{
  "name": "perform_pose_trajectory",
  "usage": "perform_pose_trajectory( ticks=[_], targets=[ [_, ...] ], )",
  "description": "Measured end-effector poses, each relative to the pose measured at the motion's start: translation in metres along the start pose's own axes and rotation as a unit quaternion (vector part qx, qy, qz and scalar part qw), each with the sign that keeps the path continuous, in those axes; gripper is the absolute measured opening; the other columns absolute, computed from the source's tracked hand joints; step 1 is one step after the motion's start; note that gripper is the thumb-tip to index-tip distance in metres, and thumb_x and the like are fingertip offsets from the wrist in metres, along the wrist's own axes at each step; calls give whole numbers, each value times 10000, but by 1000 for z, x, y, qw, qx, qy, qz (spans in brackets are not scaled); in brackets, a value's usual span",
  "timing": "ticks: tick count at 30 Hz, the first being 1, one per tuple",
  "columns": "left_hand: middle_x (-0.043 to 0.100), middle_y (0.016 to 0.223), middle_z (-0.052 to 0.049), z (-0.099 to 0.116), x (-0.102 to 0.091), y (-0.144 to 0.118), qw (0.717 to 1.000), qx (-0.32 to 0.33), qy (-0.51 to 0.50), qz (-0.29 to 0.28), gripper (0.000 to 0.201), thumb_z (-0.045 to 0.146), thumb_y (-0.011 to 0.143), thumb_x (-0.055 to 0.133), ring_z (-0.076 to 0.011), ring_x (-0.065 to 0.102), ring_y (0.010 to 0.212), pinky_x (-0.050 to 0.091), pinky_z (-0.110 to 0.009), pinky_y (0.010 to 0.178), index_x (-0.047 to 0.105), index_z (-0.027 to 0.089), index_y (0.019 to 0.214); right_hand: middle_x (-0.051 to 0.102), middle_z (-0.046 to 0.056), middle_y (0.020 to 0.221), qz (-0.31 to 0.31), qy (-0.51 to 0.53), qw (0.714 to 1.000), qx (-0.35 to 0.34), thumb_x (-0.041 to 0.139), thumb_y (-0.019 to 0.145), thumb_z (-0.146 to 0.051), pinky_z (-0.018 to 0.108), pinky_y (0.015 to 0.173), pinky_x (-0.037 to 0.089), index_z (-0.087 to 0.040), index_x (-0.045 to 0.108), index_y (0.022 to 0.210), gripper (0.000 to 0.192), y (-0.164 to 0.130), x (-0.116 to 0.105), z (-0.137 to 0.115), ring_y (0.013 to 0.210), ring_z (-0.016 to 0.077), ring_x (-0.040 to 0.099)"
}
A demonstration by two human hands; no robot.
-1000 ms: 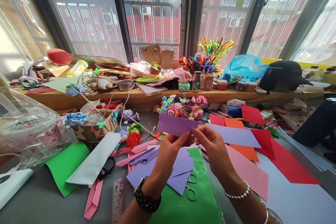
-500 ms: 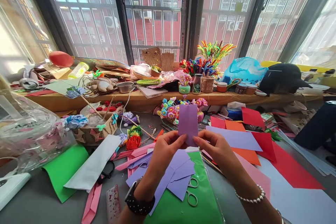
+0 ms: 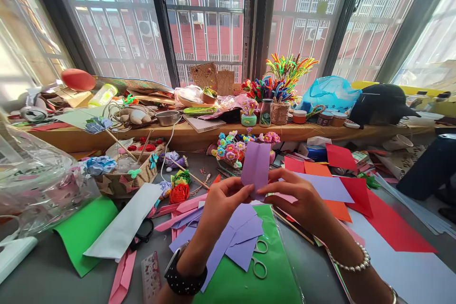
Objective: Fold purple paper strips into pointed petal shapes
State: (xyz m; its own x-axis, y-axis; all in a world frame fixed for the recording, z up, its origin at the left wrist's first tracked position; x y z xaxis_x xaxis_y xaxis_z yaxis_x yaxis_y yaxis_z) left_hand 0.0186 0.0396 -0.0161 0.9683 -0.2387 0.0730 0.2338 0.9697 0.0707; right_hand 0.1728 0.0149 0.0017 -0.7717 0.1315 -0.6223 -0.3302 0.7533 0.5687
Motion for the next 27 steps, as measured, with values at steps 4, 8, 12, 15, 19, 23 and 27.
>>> perform_pose_trajectory(
  ticks=[4,8,12,15,19,23,27],
  targets=[
    [617,605,16,-1,1,0,1000,-9,-24,-12,399,238,601,690,-136,586,601,458,-241,596,548,139,961,577,27,827,16,61,998,18,617,717,-232,260,700,458,-230,675,751,68,2,1,4,778,154,565],
    [597,566,34,-1,5,-2,999,-6,-29,-22,582,239,601,696,-147,597,607,463,-258,617,418,146,1105,571,16,705,49,115,991,45,630,702,-235,253,649,455,-196,646,655,63,4,2,7,731,152,552],
    [600,576,28,-1,7,-4,999,-9,-37,-17,663,238,602,699,-158,611,636,468,-270,646,351,143,1158,550,9,663,66,175,979,79,605,722,-258,234,567,461,-174,602,634,122,5,8,9,639,129,540],
    [602,606,22,1,6,-4,999,-8,-49,-21,651,253,621,683,-156,607,650,468,-281,665,345,144,1166,553,12,683,73,182,976,96,589,733,-279,234,579,473,-173,587,660,129,5,11,9,643,129,546],
    [607,671,8,2,3,-3,998,-14,-39,-35,617,256,621,679,-147,596,662,459,-272,660,373,156,1147,558,11,676,78,136,983,93,563,751,-300,232,582,471,-173,575,660,157,4,11,6,639,129,545],
    [611,704,-4,1,2,-3,999,-14,-2,-35,685,227,561,719,-167,599,684,448,-268,627,366,172,1145,567,13,676,73,75,991,87,537,772,-277,253,593,455,-175,569,672,147,4,12,-2,635,135,537],
    [633,708,-21,-2,2,-2,1000,-3,-3,-29,674,227,560,719,-180,606,679,442,-278,622,373,165,1136,564,16,662,70,66,992,84,538,768,-251,266,592,448,-178,559,661,131,4,14,-7,625,140,529]
  ],
)
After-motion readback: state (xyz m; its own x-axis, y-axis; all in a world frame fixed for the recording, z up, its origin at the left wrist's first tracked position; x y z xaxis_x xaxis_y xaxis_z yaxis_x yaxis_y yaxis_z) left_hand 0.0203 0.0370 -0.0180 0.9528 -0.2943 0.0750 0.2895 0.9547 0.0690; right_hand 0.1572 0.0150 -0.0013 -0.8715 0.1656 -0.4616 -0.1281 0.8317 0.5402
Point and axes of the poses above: each hand's wrist, its own y-axis towards the middle knuckle, its own x-axis out of the palm, z = x × y, the point moved 3 cm from there along y, towards the middle knuckle
